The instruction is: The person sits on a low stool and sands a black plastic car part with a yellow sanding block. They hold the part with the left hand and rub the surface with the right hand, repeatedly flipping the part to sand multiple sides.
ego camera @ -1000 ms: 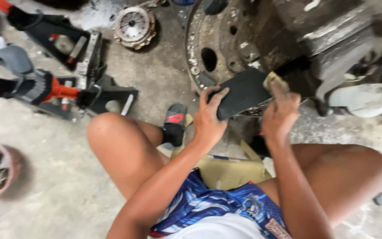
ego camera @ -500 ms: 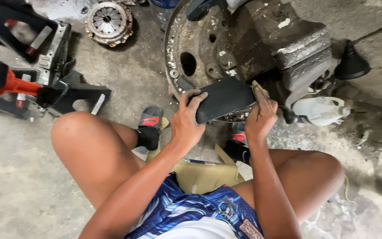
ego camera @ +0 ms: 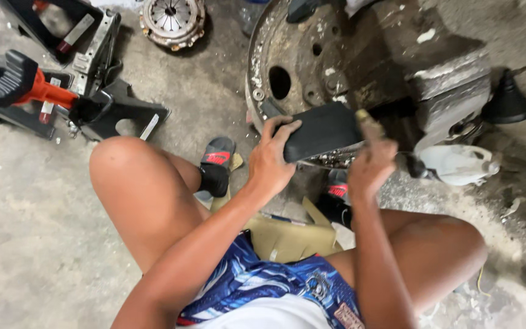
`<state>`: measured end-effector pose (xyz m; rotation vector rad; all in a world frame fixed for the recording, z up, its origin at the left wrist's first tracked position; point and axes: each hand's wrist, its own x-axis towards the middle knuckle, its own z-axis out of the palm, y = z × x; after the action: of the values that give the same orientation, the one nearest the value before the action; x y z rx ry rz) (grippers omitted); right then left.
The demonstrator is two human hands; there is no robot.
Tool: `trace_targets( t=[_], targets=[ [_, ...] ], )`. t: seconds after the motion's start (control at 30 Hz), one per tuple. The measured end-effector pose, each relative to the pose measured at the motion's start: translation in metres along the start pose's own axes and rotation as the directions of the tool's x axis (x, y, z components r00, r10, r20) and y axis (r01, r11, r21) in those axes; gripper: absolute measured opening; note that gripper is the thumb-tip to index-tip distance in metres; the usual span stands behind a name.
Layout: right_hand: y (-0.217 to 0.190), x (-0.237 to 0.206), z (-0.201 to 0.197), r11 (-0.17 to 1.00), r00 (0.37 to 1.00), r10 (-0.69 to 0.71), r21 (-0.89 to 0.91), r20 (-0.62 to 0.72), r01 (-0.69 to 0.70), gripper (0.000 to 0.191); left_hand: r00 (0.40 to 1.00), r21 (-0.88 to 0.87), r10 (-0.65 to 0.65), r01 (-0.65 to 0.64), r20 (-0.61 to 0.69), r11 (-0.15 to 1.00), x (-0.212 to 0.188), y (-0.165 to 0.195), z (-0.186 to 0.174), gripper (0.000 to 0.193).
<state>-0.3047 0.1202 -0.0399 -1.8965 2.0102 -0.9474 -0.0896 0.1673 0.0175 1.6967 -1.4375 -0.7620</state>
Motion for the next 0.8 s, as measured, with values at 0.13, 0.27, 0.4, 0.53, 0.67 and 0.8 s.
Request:
trace_targets(
  t=[0.13,0.27,0.4,0.53,0.67,0.8],
  targets=[
    [-0.016,-0.019,-0.01,0.934,0.933,-0.353,0.041,-0.063,0.356,0.048,1.0,0.008,0.03,-0.03,0.002,1.0,0.0,-0.004,0.003,0.072],
    [-0.061,-0.062,-0.002,0.886,0.88,-0.463,0.097,0.104,0.454,0.054,0.999,0.001,0.026,-0.026,-0.037,1.0,-0.001,-0.006,0.004,0.068],
    [-0.051,-0.037,-0.004,0.864,0.872,-0.489,0.162,0.038,0.477,0.049,0.994,-0.016,0.022,-0.024,-0.108,1.0,-0.001,-0.008,0.004,0.065],
    [-0.017,0.003,-0.01,0.944,0.95,-0.282,0.14,-0.132,0.299,0.044,0.996,-0.01,0.018,-0.019,-0.085,1.0,-0.002,-0.005,0.005,0.066],
    [-0.023,-0.012,-0.007,0.999,0.999,-0.029,-0.016,-0.04,0.029,0.05,0.997,-0.004,0.024,-0.024,-0.075,1.0,-0.004,0.001,0.007,0.07],
    [-0.05,-0.063,-0.001,0.792,0.803,-0.595,0.188,0.026,0.581,0.051,0.997,-0.023,0.016,-0.017,-0.072,1.0,-0.005,0.001,0.006,0.065]
  ],
)
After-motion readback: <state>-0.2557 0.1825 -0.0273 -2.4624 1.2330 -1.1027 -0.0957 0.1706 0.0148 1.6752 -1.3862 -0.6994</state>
